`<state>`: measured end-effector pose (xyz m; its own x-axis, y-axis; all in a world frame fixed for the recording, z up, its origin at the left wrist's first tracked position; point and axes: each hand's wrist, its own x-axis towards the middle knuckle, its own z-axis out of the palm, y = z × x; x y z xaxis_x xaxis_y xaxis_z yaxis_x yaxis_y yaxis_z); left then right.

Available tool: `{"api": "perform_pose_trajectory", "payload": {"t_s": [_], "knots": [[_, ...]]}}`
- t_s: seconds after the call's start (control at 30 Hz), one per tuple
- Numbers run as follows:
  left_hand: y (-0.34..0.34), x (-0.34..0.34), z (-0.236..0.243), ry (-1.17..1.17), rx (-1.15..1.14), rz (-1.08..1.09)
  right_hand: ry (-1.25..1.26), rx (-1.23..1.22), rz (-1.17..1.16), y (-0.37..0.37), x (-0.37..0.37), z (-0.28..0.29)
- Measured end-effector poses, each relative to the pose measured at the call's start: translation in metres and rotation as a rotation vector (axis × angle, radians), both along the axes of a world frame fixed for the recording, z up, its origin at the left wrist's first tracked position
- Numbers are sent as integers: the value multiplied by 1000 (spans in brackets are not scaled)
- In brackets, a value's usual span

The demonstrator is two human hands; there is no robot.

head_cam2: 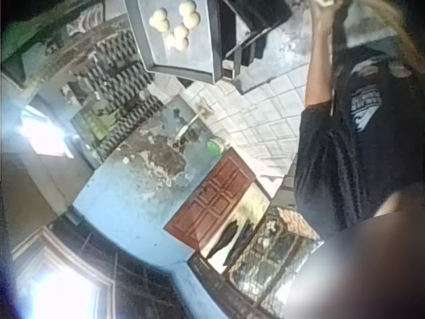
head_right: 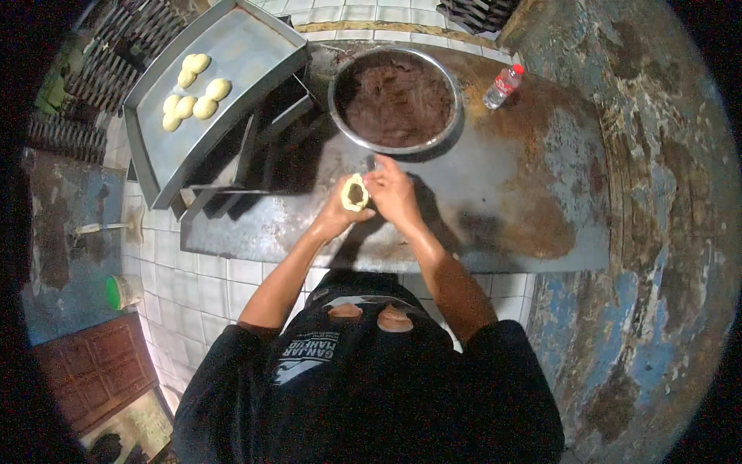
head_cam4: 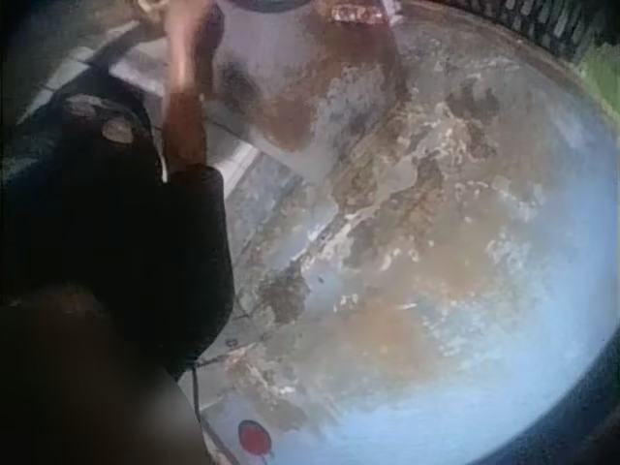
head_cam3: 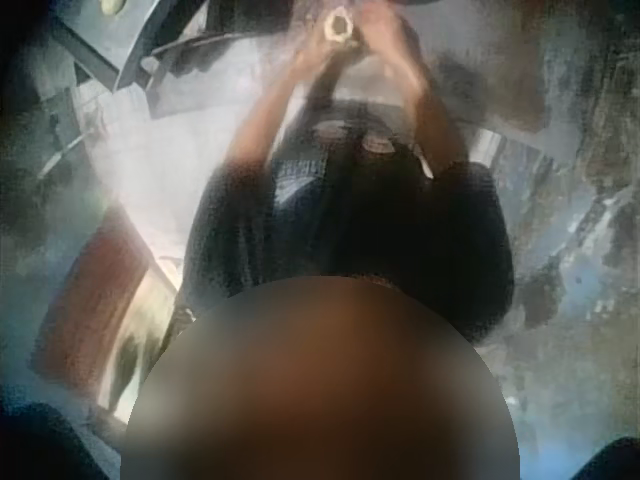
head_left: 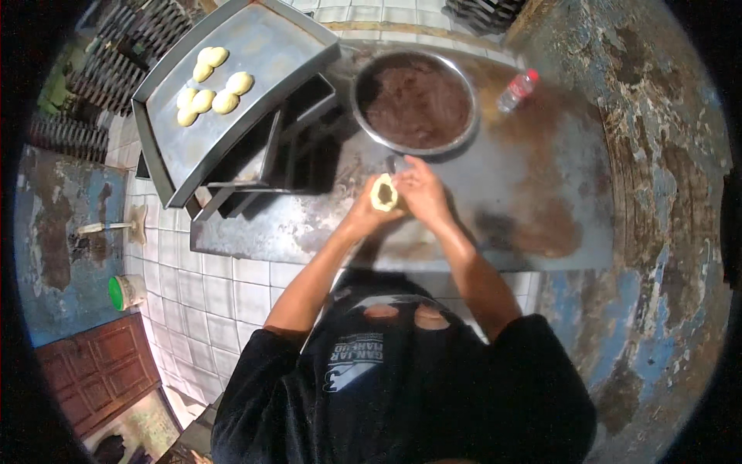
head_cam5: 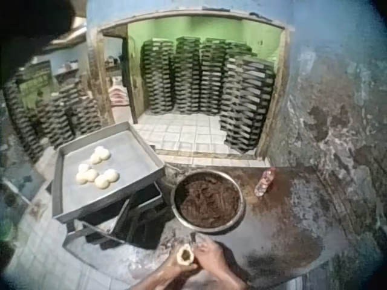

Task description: The person fills small pieces of dough with a dark filling from a bowl, rolls them into round buns by hand, and places them onto a metal baking tray.

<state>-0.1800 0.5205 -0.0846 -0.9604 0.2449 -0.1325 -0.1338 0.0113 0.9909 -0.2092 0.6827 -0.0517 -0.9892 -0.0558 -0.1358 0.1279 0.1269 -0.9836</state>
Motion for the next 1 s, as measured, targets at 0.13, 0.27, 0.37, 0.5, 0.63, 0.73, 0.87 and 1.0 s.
{"api": "perform_pose_trajectory", "payload": {"t_s": [0.13,0.27,0.37,0.5,0.63,0.73,0.87,1.0], "knots": [[10,37,9,15,-14,86,513,335,406,10,80,40],[24,65,48,-292,227,-19,455,185,17,39,107,40],[44,91,62,-108,231,57,368,289,19,37,132,29],[48,105,81,197,26,104,185,-338,-304,21,133,24],[24,120,112,206,-202,-31,38,-222,307,48,117,54],[-2,122,119,342,-320,-128,746,388,616,29,125,108],[-24,120,131,-46,-151,128,674,-160,-76,-16,124,97],[-24,103,137,-151,525,229,936,171,-13,-65,128,90]]}}
